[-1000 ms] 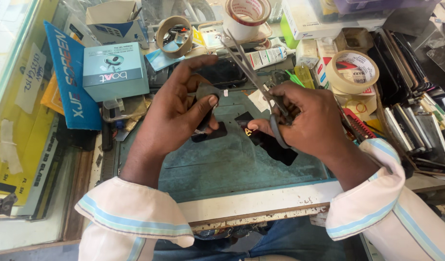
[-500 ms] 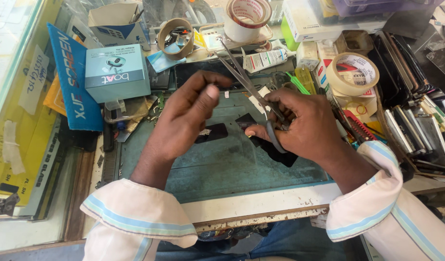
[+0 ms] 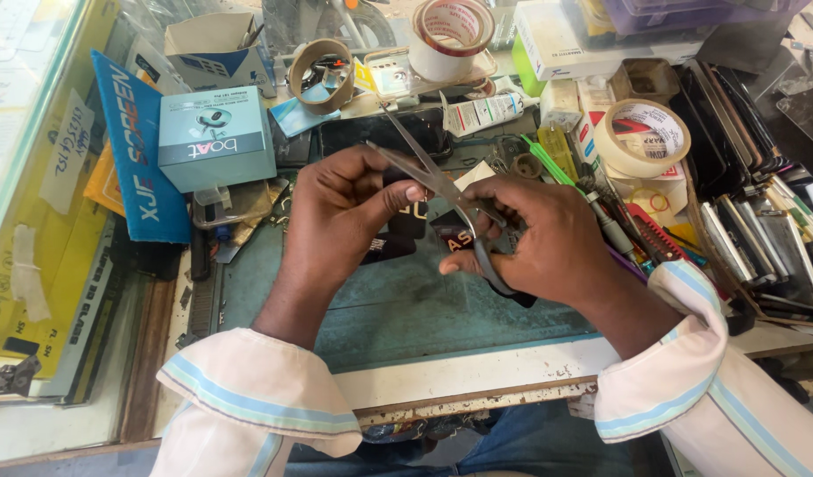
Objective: The person uses scissors to cut a black rectangular material with gold lettering on a cluttered workbench. They repeatedly trim edges and corners, rotating the piece to align cuts, and place trimmed pieces on the mat.
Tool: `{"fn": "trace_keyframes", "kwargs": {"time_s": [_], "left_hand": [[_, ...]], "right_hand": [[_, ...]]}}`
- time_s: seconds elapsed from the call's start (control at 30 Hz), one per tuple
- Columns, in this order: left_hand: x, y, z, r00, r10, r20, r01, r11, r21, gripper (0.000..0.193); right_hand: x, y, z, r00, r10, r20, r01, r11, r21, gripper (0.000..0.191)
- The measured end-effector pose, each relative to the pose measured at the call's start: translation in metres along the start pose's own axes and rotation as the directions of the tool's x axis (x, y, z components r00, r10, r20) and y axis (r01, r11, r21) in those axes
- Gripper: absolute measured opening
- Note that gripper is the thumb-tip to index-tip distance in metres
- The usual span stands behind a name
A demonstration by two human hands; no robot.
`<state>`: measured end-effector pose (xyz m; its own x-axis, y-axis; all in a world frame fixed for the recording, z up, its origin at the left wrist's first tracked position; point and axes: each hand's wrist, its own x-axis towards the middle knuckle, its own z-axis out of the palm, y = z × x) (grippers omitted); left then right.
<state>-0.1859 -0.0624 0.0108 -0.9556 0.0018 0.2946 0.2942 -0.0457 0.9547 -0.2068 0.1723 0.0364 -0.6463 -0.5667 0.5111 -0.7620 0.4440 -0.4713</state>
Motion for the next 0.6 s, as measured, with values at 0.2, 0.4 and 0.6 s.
{"fn": "trace_keyframes", "kwargs": {"time_s": [0.2, 0.4, 0.6], "left_hand": [[0.0, -0.007, -0.001, 0.997, -0.025, 0.072, 0.029, 0.998, -0.062, 0.011], [0.0, -0.015, -0.003, 0.986, 0.038, 0.163, -0.004, 0.979, -0.203, 0.012], [-0.004, -0.011, -0.002, 0.981, -0.007, 0.195, 0.046, 0.979, -0.197, 0.012]], "right_hand": [[0.001, -0.003, -0.001, 0.999, -0.045, 0.003, 0.045, 0.998, -0.042, 0.069], [0.0, -0.004, 0.001, 0.996, -0.088, -0.007, 0.087, 0.994, -0.068, 0.071], [0.0, -0.008, 0.0, 0.995, -0.102, 0.007, 0.102, 0.992, -0.074, 0.074]]}}
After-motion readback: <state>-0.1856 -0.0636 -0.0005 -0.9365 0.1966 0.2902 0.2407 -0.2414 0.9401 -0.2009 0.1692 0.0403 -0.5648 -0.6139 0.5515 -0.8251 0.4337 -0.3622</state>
